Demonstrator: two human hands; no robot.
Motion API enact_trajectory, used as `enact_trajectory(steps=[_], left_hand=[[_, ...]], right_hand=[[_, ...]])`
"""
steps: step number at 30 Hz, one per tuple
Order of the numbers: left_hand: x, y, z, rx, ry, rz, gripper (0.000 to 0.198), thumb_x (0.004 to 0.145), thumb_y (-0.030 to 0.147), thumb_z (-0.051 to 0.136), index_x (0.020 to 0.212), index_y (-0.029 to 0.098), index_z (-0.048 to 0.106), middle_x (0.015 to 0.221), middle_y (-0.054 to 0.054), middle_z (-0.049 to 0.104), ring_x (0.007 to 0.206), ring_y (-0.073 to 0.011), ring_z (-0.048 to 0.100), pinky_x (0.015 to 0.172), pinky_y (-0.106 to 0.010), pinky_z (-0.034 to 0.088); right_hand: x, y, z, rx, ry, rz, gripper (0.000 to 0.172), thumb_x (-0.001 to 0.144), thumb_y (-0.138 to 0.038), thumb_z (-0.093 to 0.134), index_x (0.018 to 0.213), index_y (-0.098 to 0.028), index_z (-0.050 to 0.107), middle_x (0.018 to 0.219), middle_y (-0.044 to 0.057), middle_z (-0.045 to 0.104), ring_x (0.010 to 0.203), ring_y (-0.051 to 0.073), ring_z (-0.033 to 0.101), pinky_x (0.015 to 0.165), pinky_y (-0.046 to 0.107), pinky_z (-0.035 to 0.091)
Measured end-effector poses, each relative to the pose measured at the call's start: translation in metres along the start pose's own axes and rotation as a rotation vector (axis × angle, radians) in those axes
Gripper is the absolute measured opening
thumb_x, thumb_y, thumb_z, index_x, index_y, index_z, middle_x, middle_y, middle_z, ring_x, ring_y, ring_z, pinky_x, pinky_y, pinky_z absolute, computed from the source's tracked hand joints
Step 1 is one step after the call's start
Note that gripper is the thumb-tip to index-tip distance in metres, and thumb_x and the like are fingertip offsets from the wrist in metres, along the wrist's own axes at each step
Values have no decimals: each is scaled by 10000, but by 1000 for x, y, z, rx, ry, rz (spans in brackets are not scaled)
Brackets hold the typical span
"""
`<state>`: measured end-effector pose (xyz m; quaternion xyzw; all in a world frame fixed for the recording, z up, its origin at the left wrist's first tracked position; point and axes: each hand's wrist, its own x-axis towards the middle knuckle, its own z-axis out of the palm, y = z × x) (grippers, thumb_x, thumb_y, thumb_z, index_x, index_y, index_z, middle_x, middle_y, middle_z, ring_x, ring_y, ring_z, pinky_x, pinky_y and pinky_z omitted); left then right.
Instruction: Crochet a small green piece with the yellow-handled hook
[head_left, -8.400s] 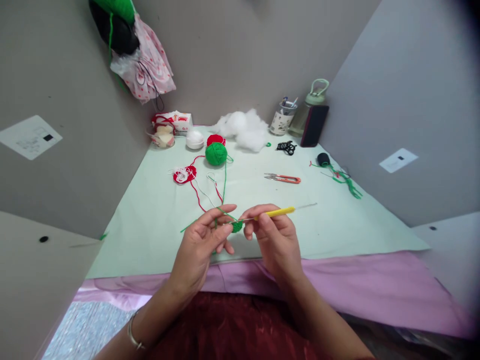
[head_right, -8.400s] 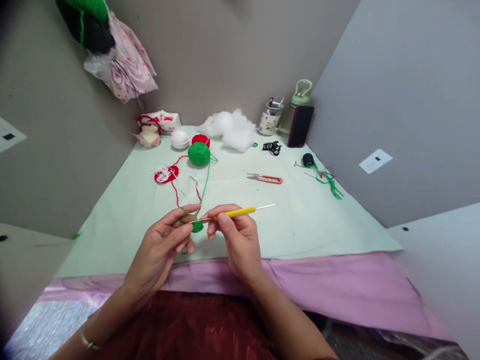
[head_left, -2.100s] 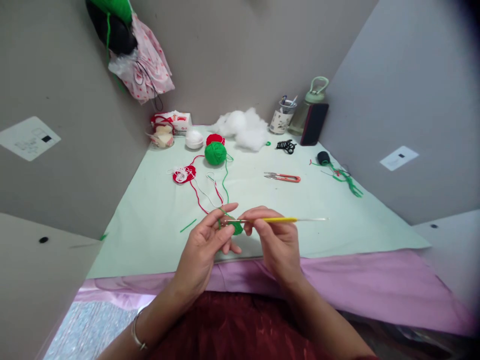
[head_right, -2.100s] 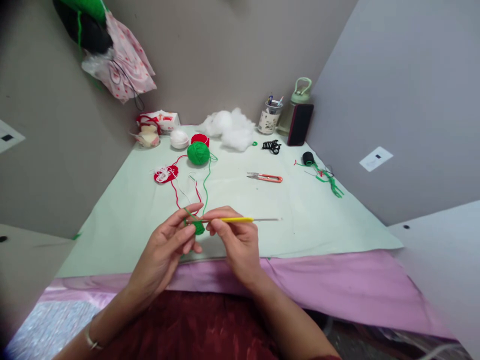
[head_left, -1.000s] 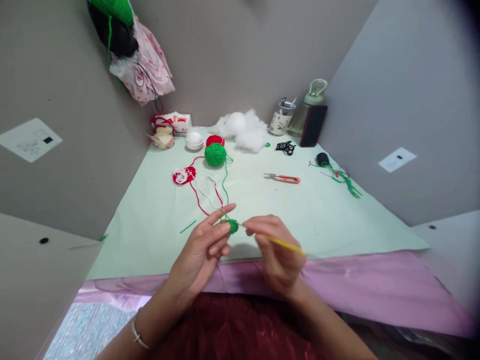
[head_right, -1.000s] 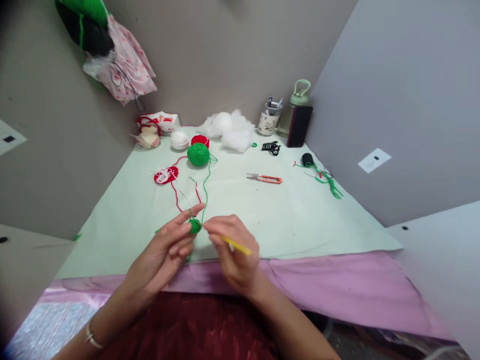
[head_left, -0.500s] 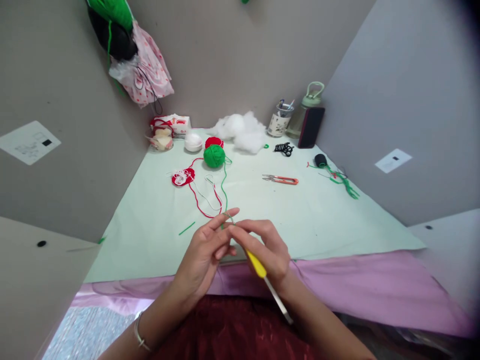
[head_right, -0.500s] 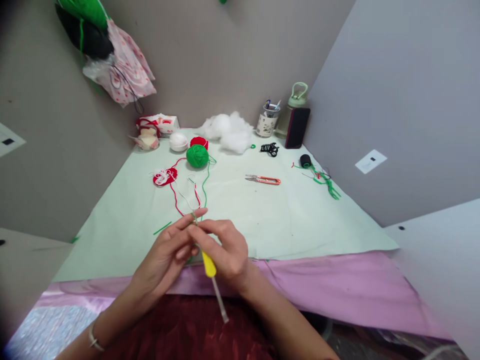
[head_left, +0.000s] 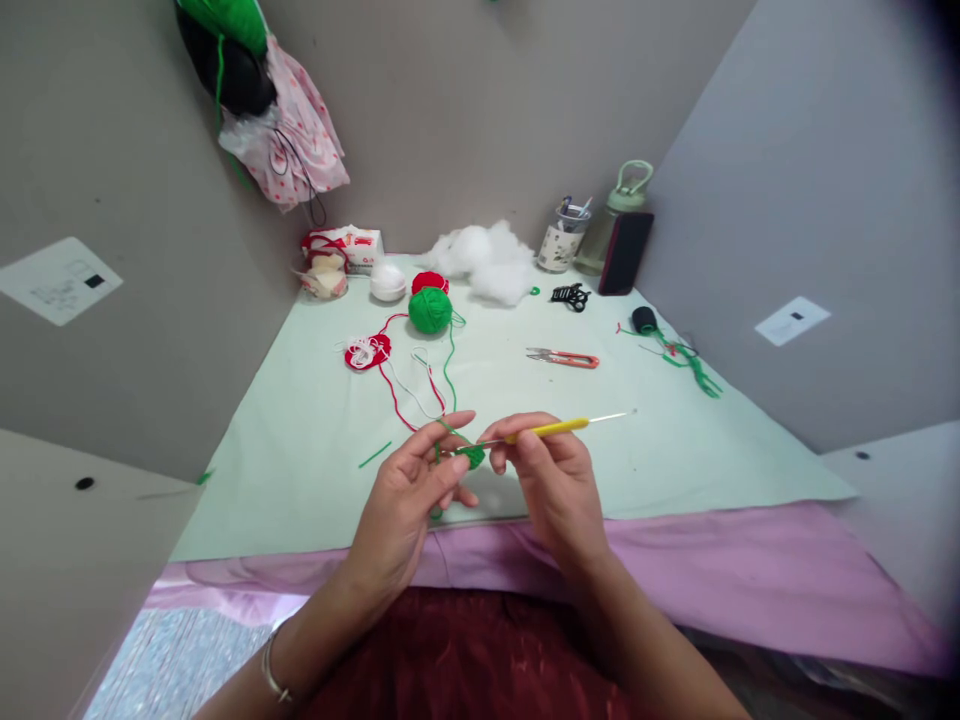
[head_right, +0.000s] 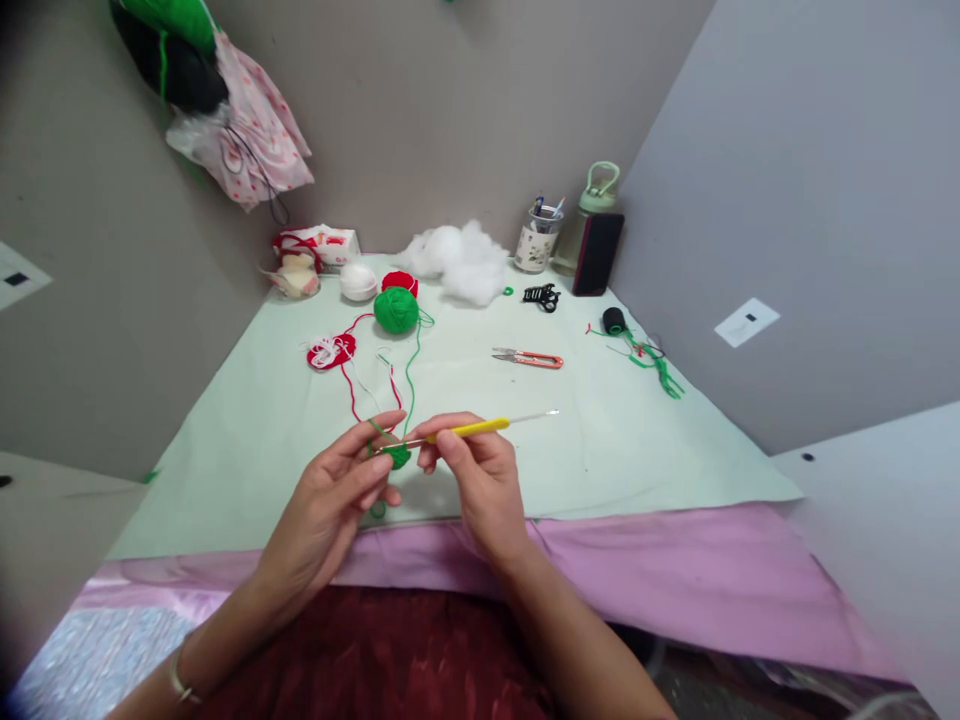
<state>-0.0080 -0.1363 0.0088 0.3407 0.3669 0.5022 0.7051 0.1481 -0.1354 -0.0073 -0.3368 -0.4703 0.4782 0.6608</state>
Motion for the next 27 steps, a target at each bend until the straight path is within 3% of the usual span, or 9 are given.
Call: enact_trajectory(steps=[4, 8, 16, 19, 22, 24, 27], left_hand=[[0, 4, -1, 28, 19, 9, 359, 819, 244, 877, 1176, 253, 841, 881, 25, 632, 581, -39, 479, 591, -177, 564], [-1, 5, -1, 63, 21, 45, 333, 819, 236, 864, 1150, 253, 841, 867, 21, 629, 660, -80, 592, 600, -182, 567], [0, -2, -1, 178, 70, 151, 341, 832, 218, 868, 1167, 269, 824, 858, 41, 633, 675, -80, 627, 692, -200, 587], [-1, -1, 0, 61, 72, 101, 423, 779, 217, 923, 1185, 275, 819, 873, 42, 643, 658, -61, 602, 666, -174, 564], [2, 4, -2, -115, -8, -106, 455, 787, 235, 928, 1228, 229, 816, 679, 83, 531, 493, -17, 393, 546, -148, 496], [5, 8, -4, -189, -54, -207, 418, 797, 228, 919, 1202, 176, 829, 583, 119, 406, 456, -7, 226, 492, -134, 452], [7, 12, -5, -216, -50, -180, 404, 779, 200, 919, 1174, 176, 836, 672, 92, 511, 456, 9, 223, 484, -138, 466]], right_hand=[[1, -5, -2, 78, -23, 44, 209, 1039, -400, 673, 945, -253, 788, 918, 23, 801, 685, 120, 674, 697, 272, 553], [-4, -10, -6, -141, -54, -65, 230, 1089, -341, 578, 1014, -242, 772, 957, 40, 796, 722, 144, 704, 724, 311, 586], [-12, -11, -5, -821, -224, -697, 246, 1053, -144, 562, 1229, -217, 717, 1051, 107, 815, 951, 201, 773, 771, 305, 645], [-14, -5, -5, -998, -213, -815, 297, 1030, -128, 598, 1285, -213, 725, 1085, 133, 810, 946, 211, 776, 770, 309, 654], [-17, -2, -6, -959, -179, -790, 332, 1021, -115, 613, 1300, -243, 738, 1119, 124, 793, 1015, 225, 769, 817, 336, 656], [-16, -2, -6, -781, -111, -655, 305, 1033, -121, 595, 1252, -260, 754, 1063, 92, 786, 953, 209, 760, 788, 335, 649], [-10, -6, -3, -432, 20, -375, 226, 1064, -173, 559, 1084, -241, 774, 904, 43, 747, 738, 164, 708, 679, 313, 614]])
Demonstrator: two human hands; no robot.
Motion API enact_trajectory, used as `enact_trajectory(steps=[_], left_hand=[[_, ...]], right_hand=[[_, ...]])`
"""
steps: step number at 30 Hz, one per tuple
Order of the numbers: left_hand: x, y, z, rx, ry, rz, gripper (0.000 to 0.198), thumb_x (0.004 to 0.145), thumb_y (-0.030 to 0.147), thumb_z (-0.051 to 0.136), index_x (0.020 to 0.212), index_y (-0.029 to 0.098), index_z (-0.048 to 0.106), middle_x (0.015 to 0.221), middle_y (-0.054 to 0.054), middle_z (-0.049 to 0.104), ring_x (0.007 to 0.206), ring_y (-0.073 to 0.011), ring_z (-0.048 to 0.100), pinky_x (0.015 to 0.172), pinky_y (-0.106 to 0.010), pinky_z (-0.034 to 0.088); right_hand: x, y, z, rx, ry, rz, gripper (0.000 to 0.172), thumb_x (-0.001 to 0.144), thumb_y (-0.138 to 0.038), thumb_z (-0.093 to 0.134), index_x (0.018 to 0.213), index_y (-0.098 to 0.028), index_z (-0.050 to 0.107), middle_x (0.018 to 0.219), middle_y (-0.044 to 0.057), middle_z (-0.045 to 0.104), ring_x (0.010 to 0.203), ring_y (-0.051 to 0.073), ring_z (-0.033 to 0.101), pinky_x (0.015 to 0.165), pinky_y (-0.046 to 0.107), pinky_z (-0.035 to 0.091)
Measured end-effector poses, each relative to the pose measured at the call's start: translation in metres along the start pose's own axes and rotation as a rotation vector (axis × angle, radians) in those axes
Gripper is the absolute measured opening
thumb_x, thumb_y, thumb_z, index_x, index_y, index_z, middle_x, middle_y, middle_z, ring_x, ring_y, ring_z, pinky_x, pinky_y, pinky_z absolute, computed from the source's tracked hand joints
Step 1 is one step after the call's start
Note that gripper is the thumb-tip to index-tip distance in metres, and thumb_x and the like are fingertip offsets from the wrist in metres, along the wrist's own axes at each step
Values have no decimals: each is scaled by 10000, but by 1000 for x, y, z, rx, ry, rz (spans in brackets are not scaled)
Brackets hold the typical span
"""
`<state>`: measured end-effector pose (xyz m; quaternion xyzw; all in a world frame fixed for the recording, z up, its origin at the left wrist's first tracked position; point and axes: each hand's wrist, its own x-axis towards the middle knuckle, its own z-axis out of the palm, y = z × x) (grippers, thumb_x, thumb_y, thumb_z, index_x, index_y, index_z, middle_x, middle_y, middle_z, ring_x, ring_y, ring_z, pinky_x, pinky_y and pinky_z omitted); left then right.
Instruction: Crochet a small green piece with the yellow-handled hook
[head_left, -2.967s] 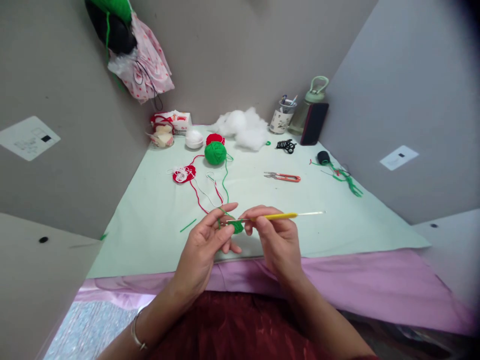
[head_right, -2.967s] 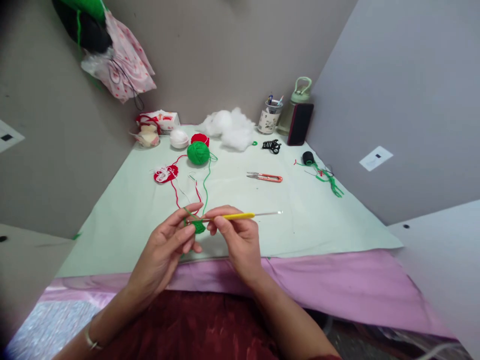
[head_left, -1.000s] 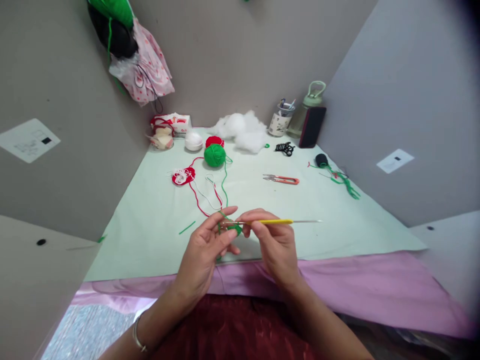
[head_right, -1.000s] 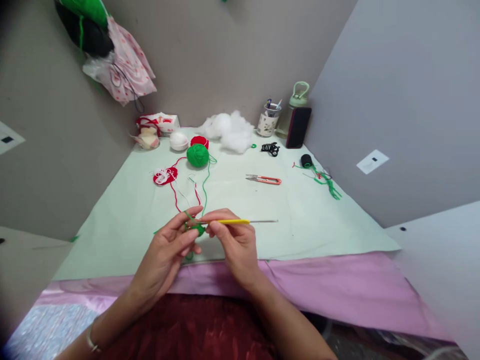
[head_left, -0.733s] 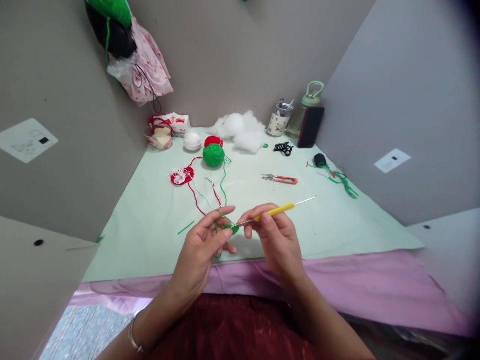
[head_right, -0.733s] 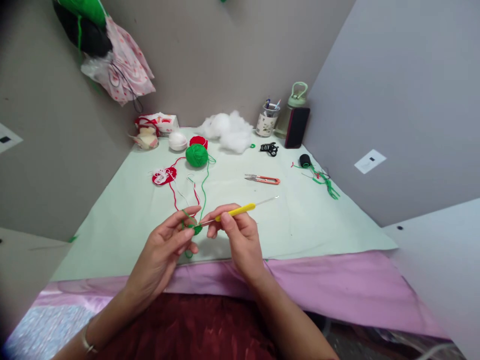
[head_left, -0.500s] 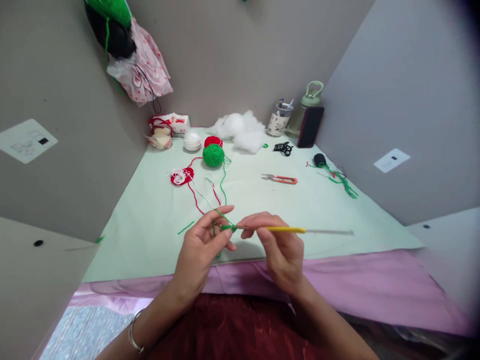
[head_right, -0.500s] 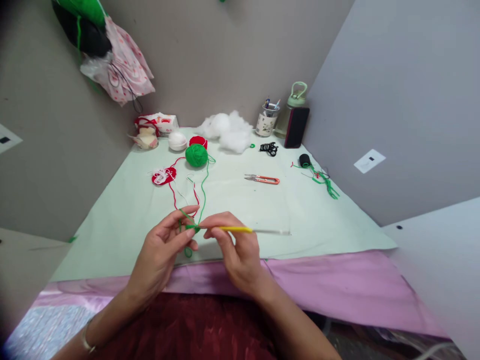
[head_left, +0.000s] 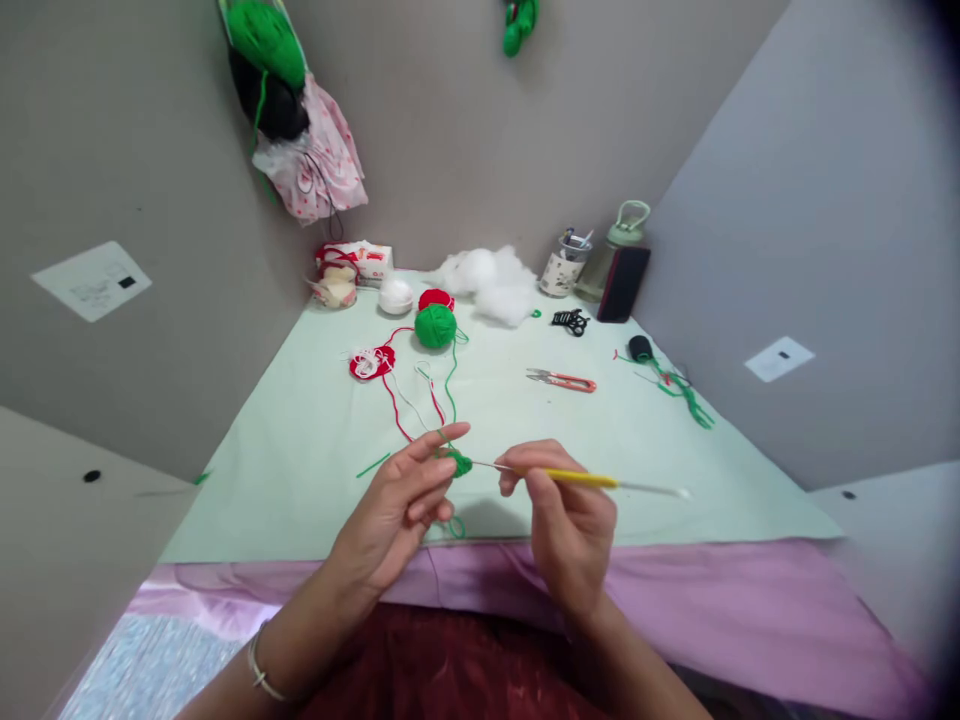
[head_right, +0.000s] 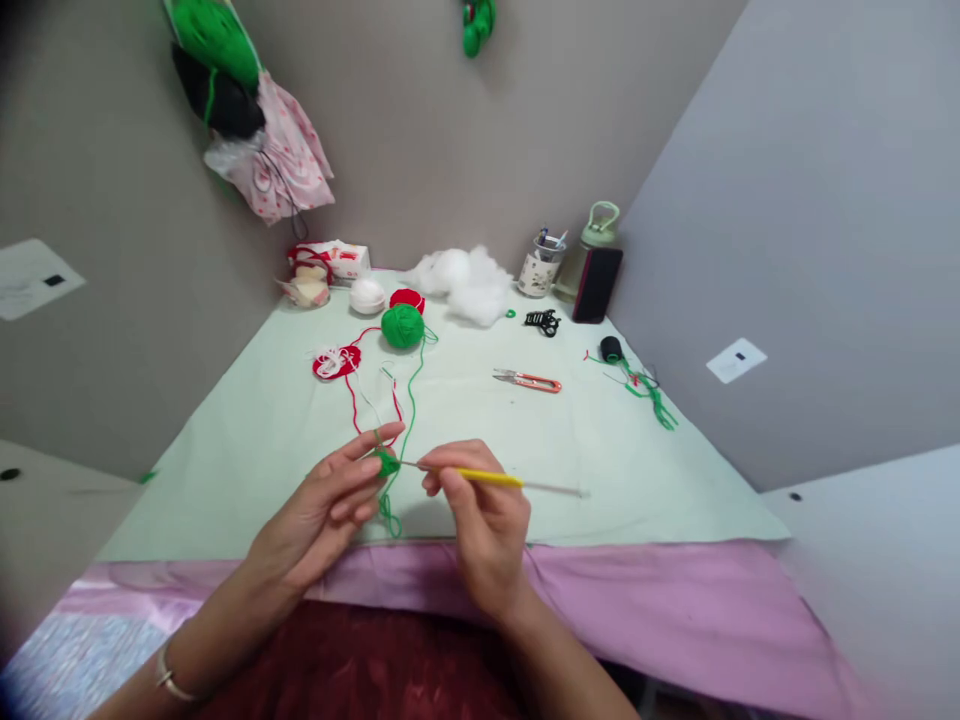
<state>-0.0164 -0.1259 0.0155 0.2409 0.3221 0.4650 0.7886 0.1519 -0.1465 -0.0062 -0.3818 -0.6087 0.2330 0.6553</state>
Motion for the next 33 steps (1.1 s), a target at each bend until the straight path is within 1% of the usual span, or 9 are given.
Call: enact_trajectory(steps=[2, 4, 6, 10, 13, 16, 20, 25, 33], left_hand=[[0, -1, 3, 34, -14, 46, 426, 775, 201, 913, 1192, 213, 826, 822, 54, 622, 451, 17, 289, 489, -165, 506], [0, -4, 7, 76, -34, 76, 434, 783, 221, 906, 1207, 233, 815, 918, 33, 664, 453, 14, 337, 506, -198, 551], [0, -8, 10, 103, -31, 98, 431, 788, 243, 903, 1208, 227, 808, 942, 27, 671, 462, 8, 363, 537, -227, 588], [3, -12, 11, 68, 15, 135, 473, 771, 255, 926, 1224, 217, 797, 908, 38, 670, 467, 8, 383, 593, -245, 608], [4, -10, 7, 8, -1, 80, 463, 772, 253, 933, 1211, 181, 805, 683, 87, 565, 454, -1, 318, 574, -206, 565], [4, -4, 3, -52, -16, -5, 414, 765, 220, 935, 1159, 150, 828, 594, 119, 426, 461, -4, 261, 539, -153, 510], [3, -2, 4, -30, 11, 68, 392, 761, 189, 924, 1142, 190, 832, 783, 63, 595, 465, 20, 330, 539, -156, 527], [0, -11, 8, 97, -18, 163, 363, 807, 228, 891, 1165, 221, 827, 863, 43, 635, 469, 0, 431, 585, -245, 614], [-1, -6, 7, 128, 1, 176, 305, 791, 232, 885, 1093, 226, 846, 905, 37, 612, 476, 3, 413, 550, -234, 583]], right_hand=[[6, -1, 2, 119, 16, 107, 210, 1068, -223, 574, 1009, -227, 775, 878, 36, 740, 671, 148, 678, 636, 302, 592], [9, -2, 4, 87, -28, 99, 187, 1053, -232, 608, 995, -231, 786, 903, 47, 768, 722, 166, 703, 666, 317, 605], [7, -2, 4, -43, -63, 13, 188, 1035, -178, 624, 1038, -250, 797, 942, 54, 794, 828, 193, 737, 730, 336, 625], [-3, 1, 2, -335, -110, -254, 369, 993, -63, 633, 1245, -294, 772, 1048, 76, 800, 932, 213, 760, 764, 346, 640], [-7, 4, -1, -443, -122, -383, 437, 967, -48, 658, 1306, -304, 761, 1111, 101, 796, 982, 237, 759, 783, 374, 644], [-3, 2, -4, -293, -44, -215, 340, 988, -63, 631, 1184, -288, 795, 1002, 68, 794, 915, 217, 743, 764, 361, 625], [5, -1, 0, -12, 16, 83, 208, 1025, -173, 634, 997, -277, 812, 852, 18, 763, 751, 171, 685, 682, 310, 577], [5, 3, 7, 60, -16, 134, 150, 1008, -263, 680, 989, -258, 829, 930, 56, 811, 818, 198, 727, 742, 341, 611], [9, 6, 1, 239, -9, 253, 226, 1061, -362, 610, 970, -220, 761, 877, 45, 794, 689, 156, 698, 687, 312, 619]])
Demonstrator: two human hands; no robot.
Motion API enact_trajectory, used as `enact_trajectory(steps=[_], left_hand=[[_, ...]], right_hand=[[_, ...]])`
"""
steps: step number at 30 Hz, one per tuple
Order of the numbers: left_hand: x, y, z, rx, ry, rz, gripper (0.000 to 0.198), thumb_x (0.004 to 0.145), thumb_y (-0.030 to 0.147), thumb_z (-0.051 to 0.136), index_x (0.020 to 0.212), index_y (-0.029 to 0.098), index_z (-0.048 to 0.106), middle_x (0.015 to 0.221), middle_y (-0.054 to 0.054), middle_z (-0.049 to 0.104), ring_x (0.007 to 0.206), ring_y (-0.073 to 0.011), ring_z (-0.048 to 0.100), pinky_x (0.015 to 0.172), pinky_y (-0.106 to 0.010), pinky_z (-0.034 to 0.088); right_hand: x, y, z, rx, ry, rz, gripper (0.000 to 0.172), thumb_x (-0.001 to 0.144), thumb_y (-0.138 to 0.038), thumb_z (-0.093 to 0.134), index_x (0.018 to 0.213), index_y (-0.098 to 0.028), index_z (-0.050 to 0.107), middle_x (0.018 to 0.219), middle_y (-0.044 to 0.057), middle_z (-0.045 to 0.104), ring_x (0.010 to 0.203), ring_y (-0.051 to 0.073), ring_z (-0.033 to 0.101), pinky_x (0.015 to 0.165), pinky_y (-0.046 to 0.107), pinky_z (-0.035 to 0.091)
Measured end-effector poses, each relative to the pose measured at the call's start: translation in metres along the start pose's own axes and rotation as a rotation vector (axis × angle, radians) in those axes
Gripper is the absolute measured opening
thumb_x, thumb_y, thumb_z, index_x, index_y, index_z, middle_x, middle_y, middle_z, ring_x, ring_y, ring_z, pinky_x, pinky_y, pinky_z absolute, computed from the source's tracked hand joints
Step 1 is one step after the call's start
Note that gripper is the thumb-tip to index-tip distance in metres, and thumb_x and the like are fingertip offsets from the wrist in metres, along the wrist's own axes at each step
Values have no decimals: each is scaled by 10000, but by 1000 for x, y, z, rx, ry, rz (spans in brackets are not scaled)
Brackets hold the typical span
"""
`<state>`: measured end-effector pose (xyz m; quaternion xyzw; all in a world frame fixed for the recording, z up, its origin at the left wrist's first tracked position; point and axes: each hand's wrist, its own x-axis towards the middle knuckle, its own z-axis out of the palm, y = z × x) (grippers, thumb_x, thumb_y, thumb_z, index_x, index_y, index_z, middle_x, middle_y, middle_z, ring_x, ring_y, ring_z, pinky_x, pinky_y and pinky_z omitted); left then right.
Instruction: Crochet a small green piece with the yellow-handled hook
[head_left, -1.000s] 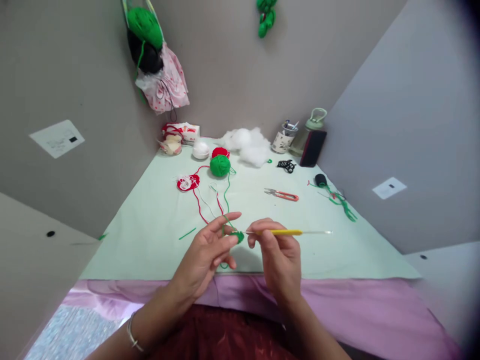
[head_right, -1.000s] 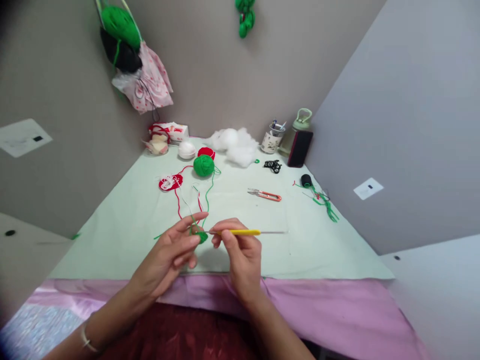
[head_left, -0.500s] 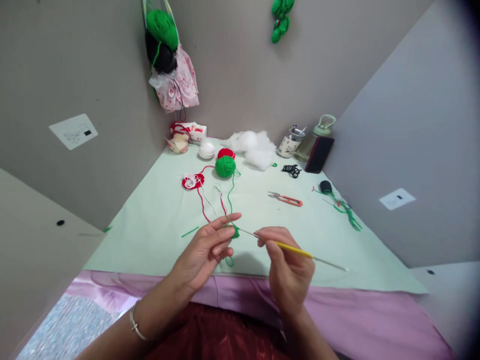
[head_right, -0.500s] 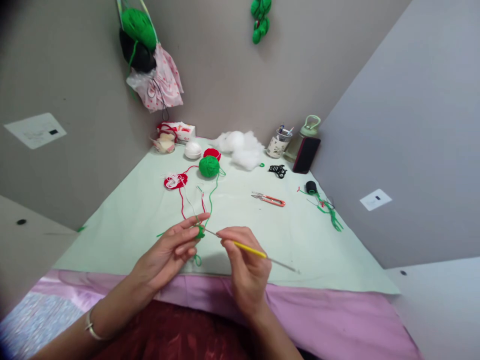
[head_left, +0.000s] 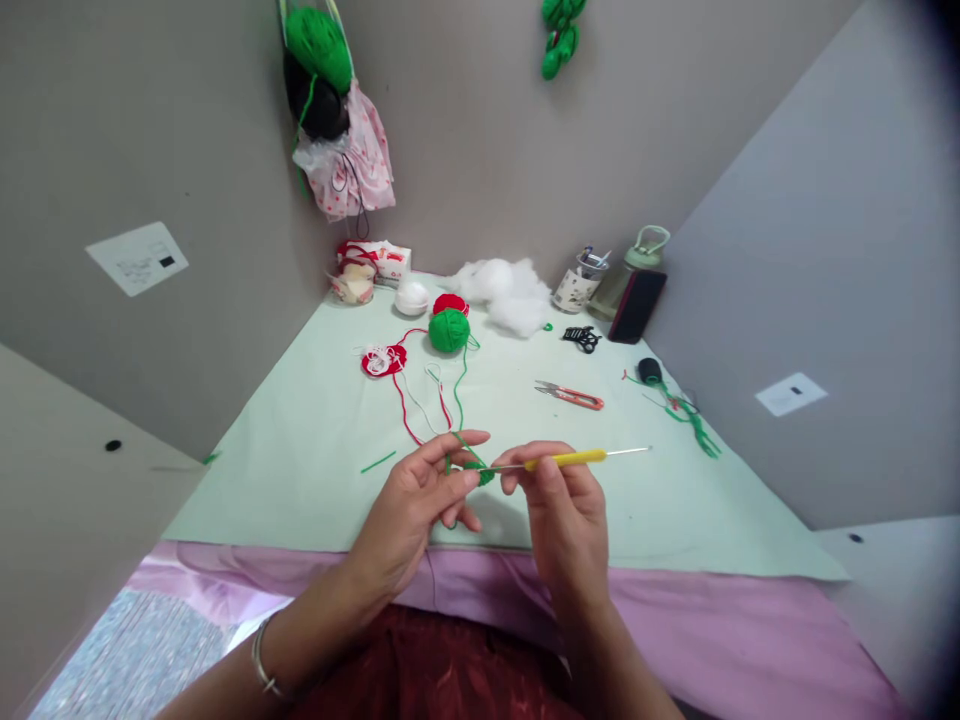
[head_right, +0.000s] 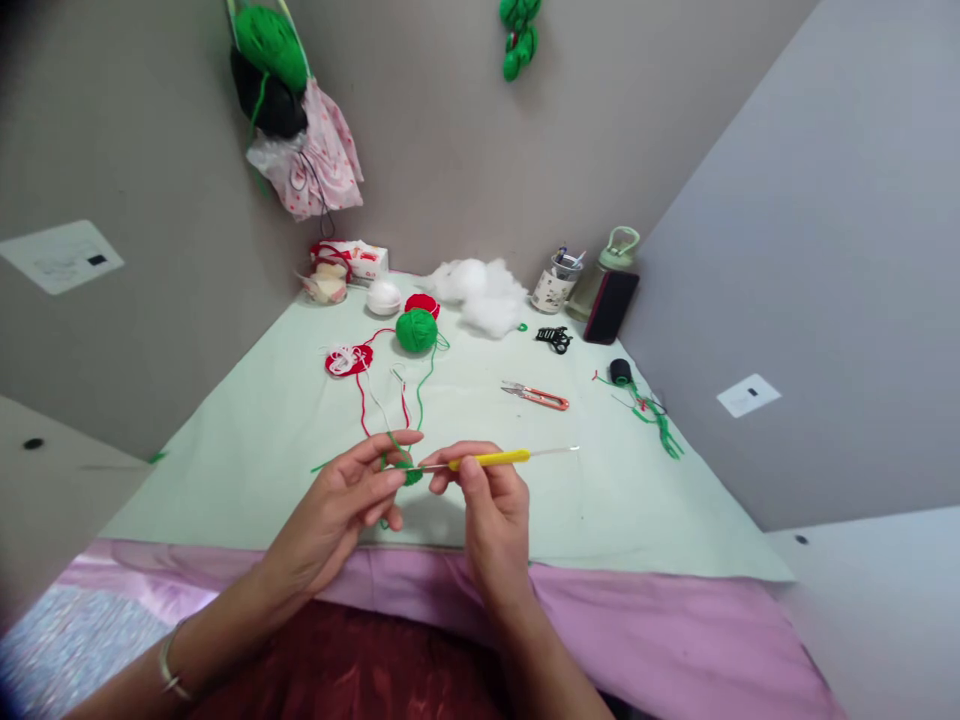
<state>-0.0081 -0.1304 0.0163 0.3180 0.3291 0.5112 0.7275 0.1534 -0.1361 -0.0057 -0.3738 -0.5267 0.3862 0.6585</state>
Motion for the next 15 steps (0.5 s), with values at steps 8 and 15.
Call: enact_trajectory(steps=[8, 15], left_hand=[[-2, -6, -10, 152, 17, 67, 308, 853, 254, 843, 1160, 276, 832, 898, 30, 634, 538, -45, 580, 579, -219, 529], [-5, -10, -7, 240, 116, 142, 308, 842, 225, 852, 1149, 239, 820, 848, 31, 656, 596, -87, 649, 648, -236, 546]], right_hand=[[-12, -11, -1, -299, -36, -179, 238, 1085, -197, 530, 1091, -253, 762, 966, 39, 802, 770, 163, 751, 731, 314, 629], [-15, -2, -1, -665, -188, -607, 292, 1041, -106, 532, 1240, -240, 699, 1031, 103, 809, 927, 223, 788, 745, 350, 658]])
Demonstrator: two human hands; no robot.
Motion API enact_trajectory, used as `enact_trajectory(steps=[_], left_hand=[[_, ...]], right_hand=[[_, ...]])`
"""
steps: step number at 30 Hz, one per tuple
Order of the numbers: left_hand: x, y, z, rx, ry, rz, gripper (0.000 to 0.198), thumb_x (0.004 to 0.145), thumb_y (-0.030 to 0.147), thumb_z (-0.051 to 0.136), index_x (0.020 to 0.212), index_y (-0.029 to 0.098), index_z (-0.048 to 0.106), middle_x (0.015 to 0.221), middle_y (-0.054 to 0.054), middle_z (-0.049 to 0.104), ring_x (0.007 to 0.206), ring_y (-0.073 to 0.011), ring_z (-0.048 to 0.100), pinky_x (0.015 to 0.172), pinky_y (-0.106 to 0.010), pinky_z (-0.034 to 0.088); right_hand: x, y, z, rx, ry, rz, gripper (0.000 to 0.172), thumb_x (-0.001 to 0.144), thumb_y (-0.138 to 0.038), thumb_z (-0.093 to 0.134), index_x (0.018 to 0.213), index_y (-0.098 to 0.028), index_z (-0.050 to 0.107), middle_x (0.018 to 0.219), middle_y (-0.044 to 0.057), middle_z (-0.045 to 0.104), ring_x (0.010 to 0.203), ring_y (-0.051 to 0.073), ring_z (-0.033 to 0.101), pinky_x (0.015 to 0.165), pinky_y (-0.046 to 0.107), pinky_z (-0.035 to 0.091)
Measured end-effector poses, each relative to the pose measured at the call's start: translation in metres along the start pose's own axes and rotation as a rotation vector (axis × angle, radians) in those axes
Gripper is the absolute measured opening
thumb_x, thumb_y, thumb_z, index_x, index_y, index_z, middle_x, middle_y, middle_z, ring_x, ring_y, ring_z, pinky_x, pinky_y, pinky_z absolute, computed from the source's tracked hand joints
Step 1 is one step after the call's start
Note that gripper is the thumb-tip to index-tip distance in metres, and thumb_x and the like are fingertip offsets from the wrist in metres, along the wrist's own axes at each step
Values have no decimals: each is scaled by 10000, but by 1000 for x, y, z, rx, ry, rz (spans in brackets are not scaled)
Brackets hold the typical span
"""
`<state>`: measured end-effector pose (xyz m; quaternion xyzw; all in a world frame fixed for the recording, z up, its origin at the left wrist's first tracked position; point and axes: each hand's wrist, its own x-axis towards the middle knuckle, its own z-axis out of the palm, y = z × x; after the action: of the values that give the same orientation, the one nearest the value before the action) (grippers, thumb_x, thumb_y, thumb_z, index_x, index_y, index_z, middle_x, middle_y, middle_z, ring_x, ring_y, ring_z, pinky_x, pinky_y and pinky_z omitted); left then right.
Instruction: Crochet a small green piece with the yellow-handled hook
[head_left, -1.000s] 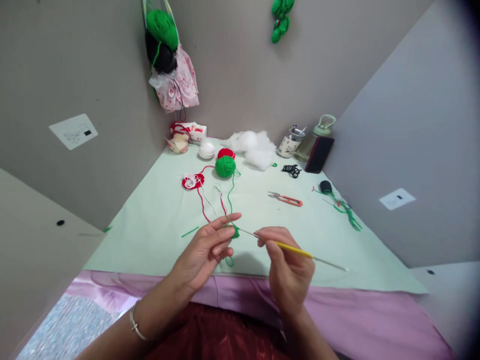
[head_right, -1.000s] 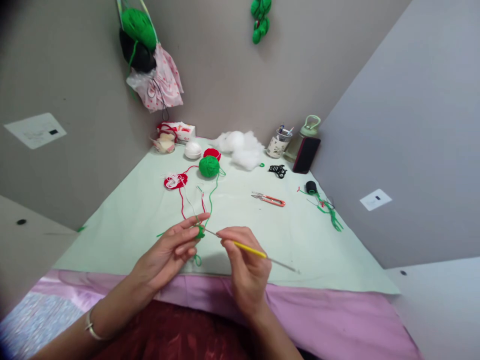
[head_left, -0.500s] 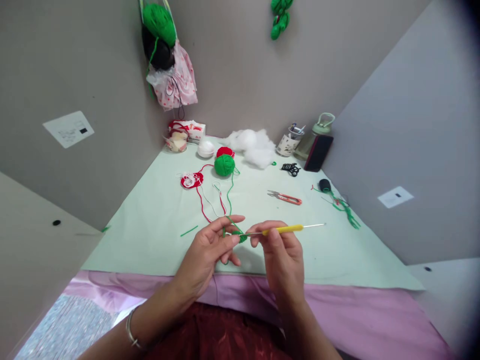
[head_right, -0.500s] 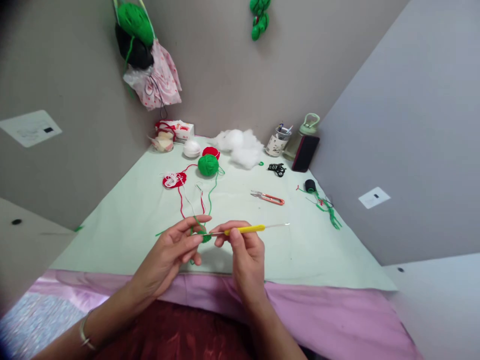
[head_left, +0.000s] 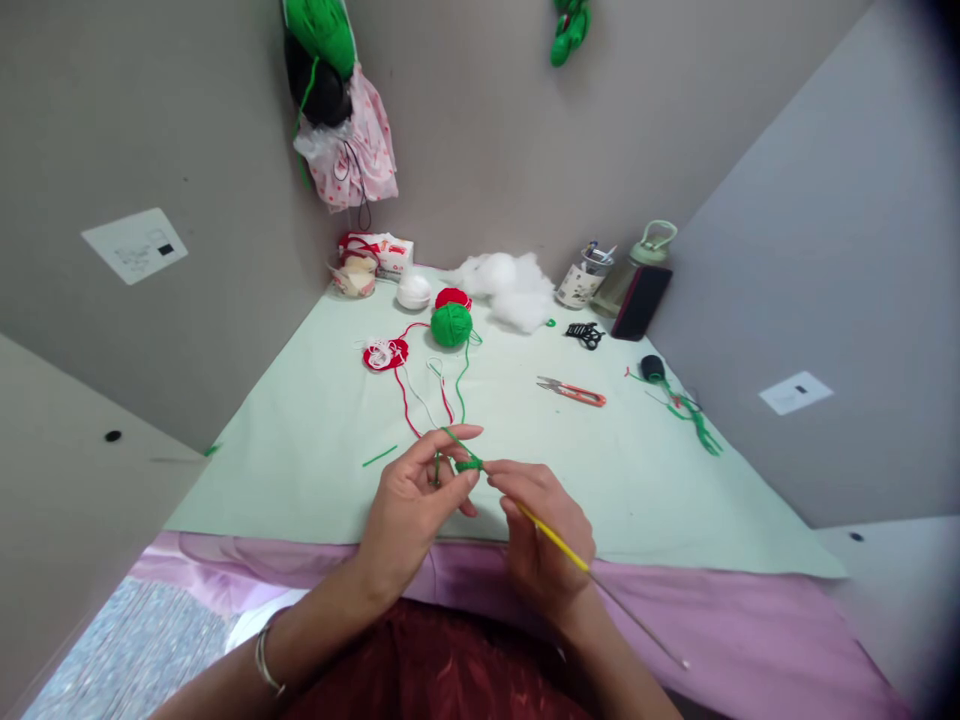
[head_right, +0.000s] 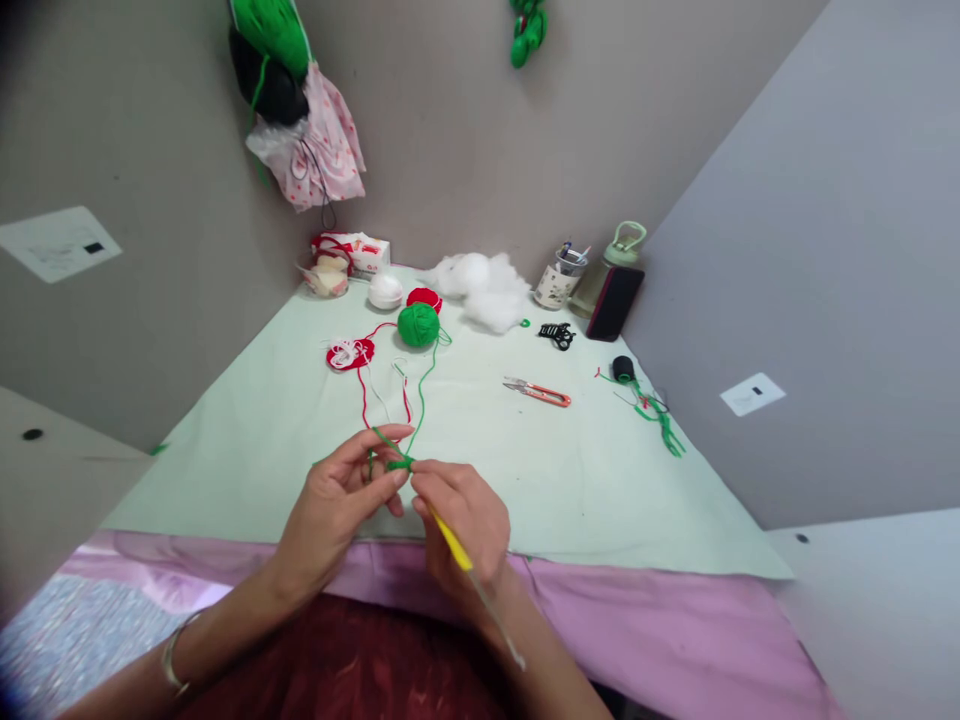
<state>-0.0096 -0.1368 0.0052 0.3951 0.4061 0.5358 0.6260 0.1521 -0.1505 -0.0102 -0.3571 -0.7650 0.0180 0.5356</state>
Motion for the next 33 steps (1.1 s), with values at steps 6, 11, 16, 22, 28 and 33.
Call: enact_trajectory(steps=[6, 11, 16, 22, 28, 33], left_hand=[[4, 4, 1, -337, -119, -246, 434, 782, 256, 922, 1197, 197, 810, 678, 86, 537, 448, -10, 328, 481, -169, 460], [9, 13, -6, -393, -156, -297, 365, 778, 198, 914, 1134, 169, 837, 703, 83, 531, 446, 16, 220, 459, -139, 435], [5, 9, 1, -246, -175, -151, 342, 801, 231, 899, 1138, 231, 840, 923, 24, 660, 490, -5, 385, 507, -189, 549], [6, 2, 4, -305, -117, -196, 425, 797, 256, 920, 1212, 226, 829, 789, 46, 620, 504, -9, 411, 540, -160, 536], [11, 7, -2, -426, -113, -300, 323, 774, 199, 923, 1092, 176, 868, 719, 79, 519, 469, 27, 278, 537, -125, 511], [5, 9, 5, -290, -154, -176, 366, 788, 213, 909, 1145, 272, 859, 868, 39, 650, 518, -9, 459, 602, -193, 589]], right_hand=[[-7, 3, 3, -115, 27, -74, 368, 999, -82, 634, 1306, -252, 744, 1140, 118, 774, 1037, 242, 757, 805, 354, 646], [6, 4, 0, 422, 207, 389, 236, 1058, -163, 570, 1077, -261, 784, 881, 27, 738, 716, 161, 686, 669, 315, 591], [14, 3, 6, 473, 160, 422, 200, 1054, -216, 606, 1030, -257, 801, 934, 48, 791, 757, 173, 708, 663, 312, 599], [0, 1, 7, 17, 85, 59, 402, 976, -68, 677, 1288, -302, 773, 1080, 84, 797, 947, 217, 756, 754, 343, 634], [5, 6, 0, 391, 214, 415, 246, 1039, -142, 611, 1072, -280, 811, 883, 20, 759, 738, 156, 685, 698, 312, 573], [8, 6, 5, 631, 162, 543, 154, 1025, -253, 682, 1009, -276, 834, 957, 33, 796, 755, 147, 667, 688, 293, 550]])
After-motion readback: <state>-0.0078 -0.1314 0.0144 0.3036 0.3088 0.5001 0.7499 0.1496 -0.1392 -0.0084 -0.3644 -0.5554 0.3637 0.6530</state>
